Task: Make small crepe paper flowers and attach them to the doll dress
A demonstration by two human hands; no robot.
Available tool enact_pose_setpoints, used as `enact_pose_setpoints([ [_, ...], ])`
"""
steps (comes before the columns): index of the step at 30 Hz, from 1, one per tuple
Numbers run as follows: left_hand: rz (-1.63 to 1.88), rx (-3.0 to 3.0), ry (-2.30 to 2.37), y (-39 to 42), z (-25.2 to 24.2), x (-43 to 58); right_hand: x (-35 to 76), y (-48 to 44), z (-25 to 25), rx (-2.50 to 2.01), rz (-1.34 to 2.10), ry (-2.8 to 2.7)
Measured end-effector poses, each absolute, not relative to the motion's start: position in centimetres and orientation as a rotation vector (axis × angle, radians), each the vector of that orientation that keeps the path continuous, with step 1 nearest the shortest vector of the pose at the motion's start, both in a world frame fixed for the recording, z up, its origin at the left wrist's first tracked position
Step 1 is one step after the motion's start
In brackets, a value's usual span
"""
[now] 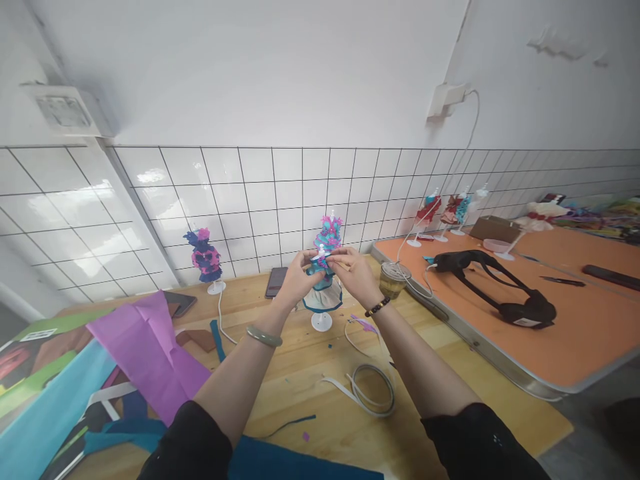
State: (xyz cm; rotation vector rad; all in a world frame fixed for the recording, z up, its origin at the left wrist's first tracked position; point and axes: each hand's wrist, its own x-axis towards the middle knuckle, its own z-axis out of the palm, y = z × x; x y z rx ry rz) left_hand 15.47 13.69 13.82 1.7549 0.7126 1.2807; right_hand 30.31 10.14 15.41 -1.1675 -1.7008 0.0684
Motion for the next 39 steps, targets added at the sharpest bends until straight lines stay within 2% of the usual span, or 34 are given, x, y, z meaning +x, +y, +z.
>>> enact_pose_setpoints([
  [5,1.271,1.710,0.715,13.6,14.0,15.4,30.4,10.1,15.1,-1.139,0.194,-1.666],
  [12,1.268,1.720,0.769,13.6,14.1,15.2,30.2,9.8,14.8,-1.159,-0.104,-1.743],
  [18,1.311,1.704,0.803,14.1,13.9,15.7,30.1,9.7,14.5,-1.161,-0.145,-1.763],
  [21,1.337,1.687,0.819,14.3,13.7,15.9,30.1,9.7,14.6,-1.129,-0.037,-1.720],
  [31,1.341,1.694,0.786,14.7,13.6,16.3,30.3,9.9,15.2,-0.988,0.769,-1.297],
  [39,1.339,1.697,0.785,14.7,13.6,16.5,30.3,10.0,15.1,-0.941,0.806,-1.204],
])
